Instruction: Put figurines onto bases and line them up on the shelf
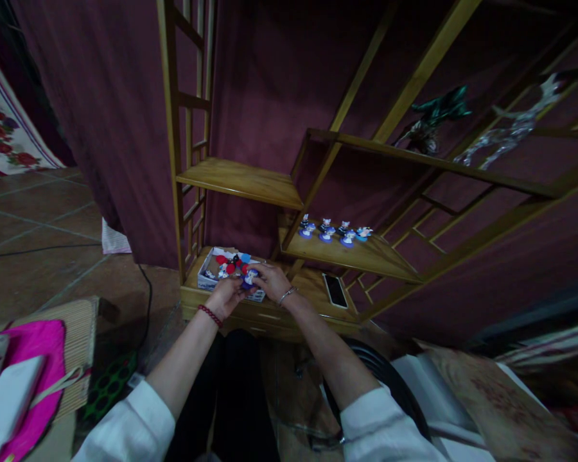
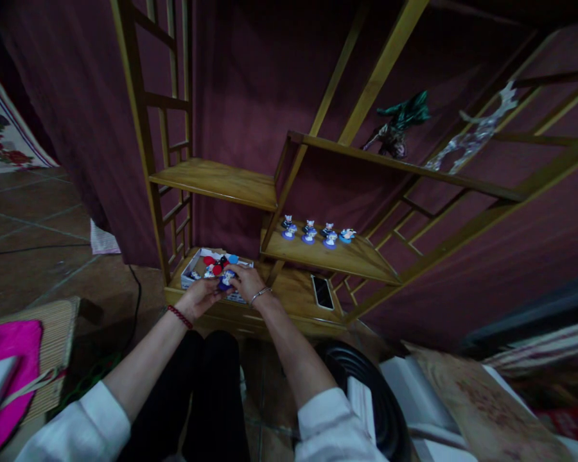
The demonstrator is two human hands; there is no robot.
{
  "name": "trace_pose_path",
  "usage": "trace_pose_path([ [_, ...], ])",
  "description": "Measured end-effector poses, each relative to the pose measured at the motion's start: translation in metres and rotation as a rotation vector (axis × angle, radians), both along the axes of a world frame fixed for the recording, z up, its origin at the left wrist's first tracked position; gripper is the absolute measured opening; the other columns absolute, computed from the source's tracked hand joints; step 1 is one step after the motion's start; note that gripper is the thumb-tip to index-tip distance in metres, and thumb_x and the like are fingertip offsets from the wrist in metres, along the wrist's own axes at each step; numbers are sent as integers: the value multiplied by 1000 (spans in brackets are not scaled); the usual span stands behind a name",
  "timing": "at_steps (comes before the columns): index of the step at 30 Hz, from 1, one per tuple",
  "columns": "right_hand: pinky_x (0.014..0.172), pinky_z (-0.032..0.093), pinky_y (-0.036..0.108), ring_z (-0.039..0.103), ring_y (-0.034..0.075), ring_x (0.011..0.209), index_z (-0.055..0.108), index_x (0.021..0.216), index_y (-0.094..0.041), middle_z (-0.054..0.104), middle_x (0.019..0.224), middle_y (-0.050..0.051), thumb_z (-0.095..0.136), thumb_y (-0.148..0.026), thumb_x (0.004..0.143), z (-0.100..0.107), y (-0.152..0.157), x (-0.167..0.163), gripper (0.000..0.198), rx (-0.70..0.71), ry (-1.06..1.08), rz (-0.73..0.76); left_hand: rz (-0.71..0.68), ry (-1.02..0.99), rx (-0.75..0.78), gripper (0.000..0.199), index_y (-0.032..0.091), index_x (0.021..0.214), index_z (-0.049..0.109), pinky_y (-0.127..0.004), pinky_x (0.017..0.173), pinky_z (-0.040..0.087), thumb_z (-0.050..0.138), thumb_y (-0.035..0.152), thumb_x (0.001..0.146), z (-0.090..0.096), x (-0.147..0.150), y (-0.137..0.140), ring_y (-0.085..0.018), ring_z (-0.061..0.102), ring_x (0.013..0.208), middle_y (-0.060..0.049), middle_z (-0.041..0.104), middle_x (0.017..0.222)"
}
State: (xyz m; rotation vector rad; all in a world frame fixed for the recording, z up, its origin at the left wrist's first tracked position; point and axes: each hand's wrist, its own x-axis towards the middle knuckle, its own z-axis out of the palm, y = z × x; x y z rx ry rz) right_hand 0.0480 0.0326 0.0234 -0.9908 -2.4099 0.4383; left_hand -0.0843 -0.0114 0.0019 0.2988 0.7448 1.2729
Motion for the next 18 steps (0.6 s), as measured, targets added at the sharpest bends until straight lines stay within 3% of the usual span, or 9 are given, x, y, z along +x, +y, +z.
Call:
trace_pose_path([
  [18, 84, 42, 29, 53, 14, 94, 54, 107, -23, 58, 101, 5, 52, -6, 72, -3, -8, 7, 39, 58, -74, 72, -22, 30, -81, 12, 10, 78, 52, -35, 66, 52, 41, 6, 76, -5, 6, -2, -14, 59, 63, -8, 60, 71],
])
